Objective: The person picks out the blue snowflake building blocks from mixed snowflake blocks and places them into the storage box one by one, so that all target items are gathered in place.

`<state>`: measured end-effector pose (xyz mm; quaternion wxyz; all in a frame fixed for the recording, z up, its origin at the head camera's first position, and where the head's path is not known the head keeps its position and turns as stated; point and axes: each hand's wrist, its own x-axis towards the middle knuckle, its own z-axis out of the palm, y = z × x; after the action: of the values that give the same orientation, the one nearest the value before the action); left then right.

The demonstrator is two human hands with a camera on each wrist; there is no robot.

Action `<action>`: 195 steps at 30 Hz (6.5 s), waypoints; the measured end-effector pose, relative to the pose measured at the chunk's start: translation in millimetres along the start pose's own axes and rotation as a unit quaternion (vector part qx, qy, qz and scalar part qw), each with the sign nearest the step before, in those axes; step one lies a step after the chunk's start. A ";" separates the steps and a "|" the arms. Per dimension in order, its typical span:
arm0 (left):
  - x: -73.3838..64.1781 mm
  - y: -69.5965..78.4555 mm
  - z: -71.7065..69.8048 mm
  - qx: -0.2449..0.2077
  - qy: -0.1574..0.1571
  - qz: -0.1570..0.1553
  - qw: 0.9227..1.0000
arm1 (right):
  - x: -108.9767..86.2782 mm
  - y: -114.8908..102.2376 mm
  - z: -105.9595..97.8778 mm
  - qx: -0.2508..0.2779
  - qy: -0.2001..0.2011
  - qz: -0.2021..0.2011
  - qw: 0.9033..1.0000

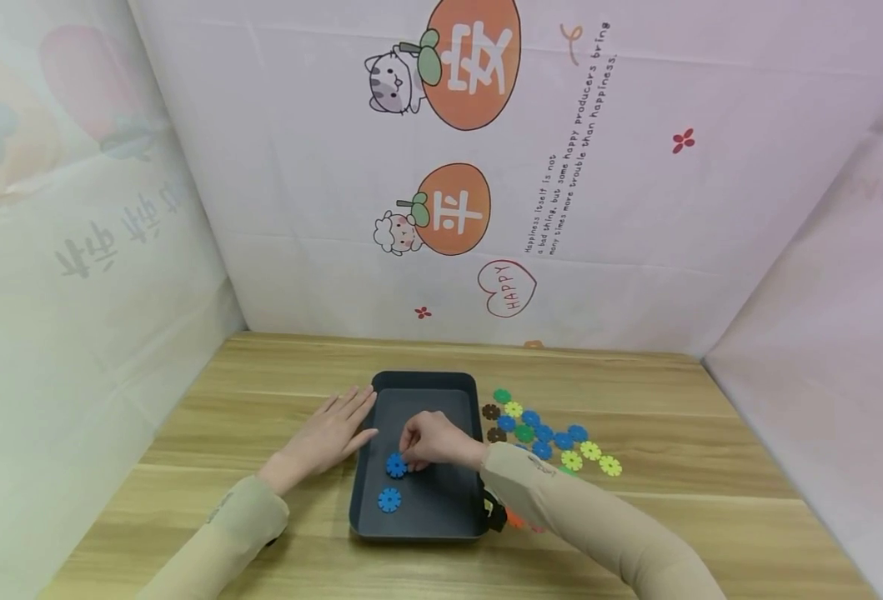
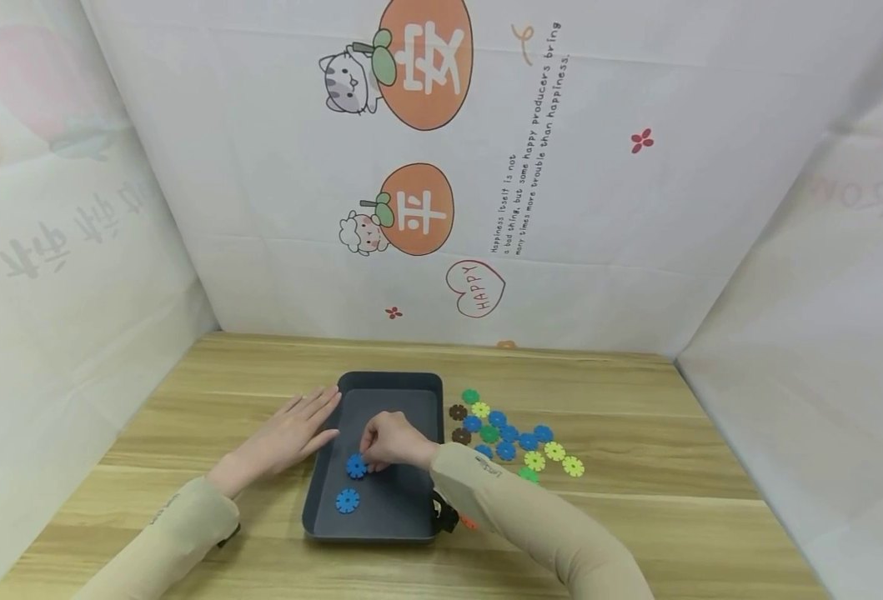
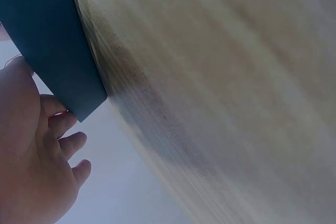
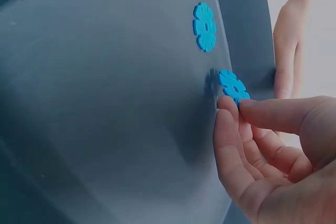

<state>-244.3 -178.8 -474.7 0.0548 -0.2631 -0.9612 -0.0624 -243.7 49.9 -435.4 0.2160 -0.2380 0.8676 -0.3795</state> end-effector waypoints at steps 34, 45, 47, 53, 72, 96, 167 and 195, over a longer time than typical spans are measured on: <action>-1.9 0.0 1.0 -0.007 0.002 -0.001 1.000 | 7.7 0.1 4.3 -0.027 -0.037 0.016 0.999; 0.0 -0.9 1.6 -0.002 -0.007 -0.005 1.000 | 9.5 -1.4 1.6 -0.031 -0.047 0.010 0.998; -0.3 -0.9 1.5 -0.001 -0.007 -0.004 1.000 | 10.2 -1.4 1.6 -0.036 -0.049 0.009 0.998; -0.6 -0.8 0.9 -0.003 -0.006 -0.001 1.000 | 11.6 -3.5 2.1 -0.041 -0.056 0.006 0.998; -1.4 1.1 -1.6 -0.003 -0.005 -0.004 1.000 | 2.4 4.9 -18.8 -0.020 -0.030 -0.009 0.999; -1.0 0.1 1.3 -0.005 0.001 0.003 1.000 | -79.1 68.5 -118.8 0.037 0.077 0.013 0.996; -1.3 -0.6 1.3 -0.008 0.003 0.004 1.000 | -126.9 174.3 -157.0 -0.047 0.161 0.126 0.978; -1.3 -1.7 1.9 -0.007 -0.004 0.002 1.000 | -80.3 91.9 -144.9 0.053 0.072 0.093 0.992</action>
<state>-244.3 -180.7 -476.9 0.0487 -0.2659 -0.9604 -0.0680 -283.3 231.8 -400.1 0.1997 -0.1168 0.8777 -0.4196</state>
